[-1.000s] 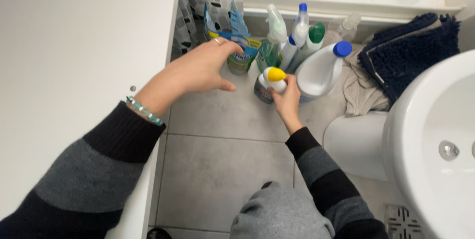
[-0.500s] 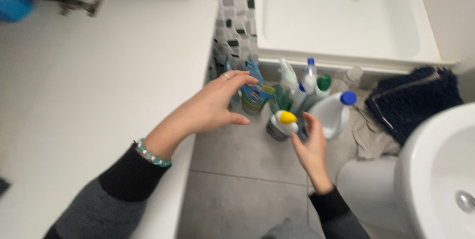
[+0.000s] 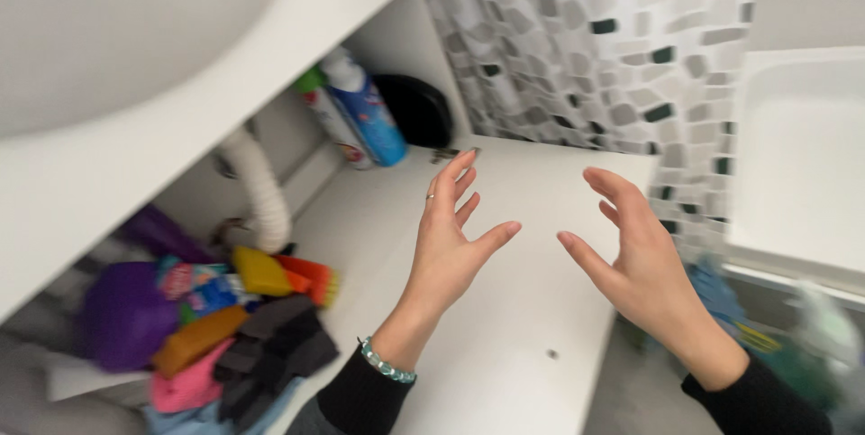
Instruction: The person empties a cabinet under the bathroom sink by taking out several bottles of cleaning products, toiletries, and sponges, placing them on the floor and sink counter.
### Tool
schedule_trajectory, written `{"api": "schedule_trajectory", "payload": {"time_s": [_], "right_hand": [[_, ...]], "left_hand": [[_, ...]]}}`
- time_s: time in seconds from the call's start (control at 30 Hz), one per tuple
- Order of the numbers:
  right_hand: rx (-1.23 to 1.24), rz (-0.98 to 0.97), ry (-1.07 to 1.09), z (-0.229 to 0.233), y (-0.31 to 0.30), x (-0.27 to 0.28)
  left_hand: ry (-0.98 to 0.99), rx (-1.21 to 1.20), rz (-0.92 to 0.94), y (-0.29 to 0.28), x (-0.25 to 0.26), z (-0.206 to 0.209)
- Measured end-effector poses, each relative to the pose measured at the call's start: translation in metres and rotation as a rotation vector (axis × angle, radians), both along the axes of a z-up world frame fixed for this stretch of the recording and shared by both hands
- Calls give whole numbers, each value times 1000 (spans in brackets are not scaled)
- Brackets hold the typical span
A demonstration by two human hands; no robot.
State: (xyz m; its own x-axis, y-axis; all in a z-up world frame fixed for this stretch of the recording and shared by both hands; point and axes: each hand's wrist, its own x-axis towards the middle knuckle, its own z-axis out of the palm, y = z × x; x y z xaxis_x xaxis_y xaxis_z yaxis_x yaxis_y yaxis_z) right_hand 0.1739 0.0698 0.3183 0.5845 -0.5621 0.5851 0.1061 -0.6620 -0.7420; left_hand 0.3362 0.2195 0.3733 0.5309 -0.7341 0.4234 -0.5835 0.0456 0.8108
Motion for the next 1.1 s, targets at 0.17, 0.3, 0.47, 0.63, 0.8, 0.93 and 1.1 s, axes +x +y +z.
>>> {"api": "schedule_trajectory", "payload": {"time_s": [0.17, 0.3, 0.47, 0.63, 0.8, 0.93, 1.1], "right_hand": [[-19, 121, 21, 16, 16, 73], [-38, 171, 67, 17, 19, 123], [-6, 239, 94, 14, 11, 178], [-1, 244, 165, 3, -5, 214], [30, 237, 199, -6, -32, 252], [31, 221, 241, -10, -41, 278], [66, 237, 257, -12, -34, 302]], "left_hand": [[-116, -53, 199, 32, 62, 5], [-180, -78, 439, 30, 127, -6], [-133, -80, 645, -4, 192, -33], [-331, -13, 739, -30, 248, -53], [-234, -91, 752, -52, 302, -57], [-211, -171, 812, -64, 325, -60], [-193, -119, 975, -68, 333, -52]]}}
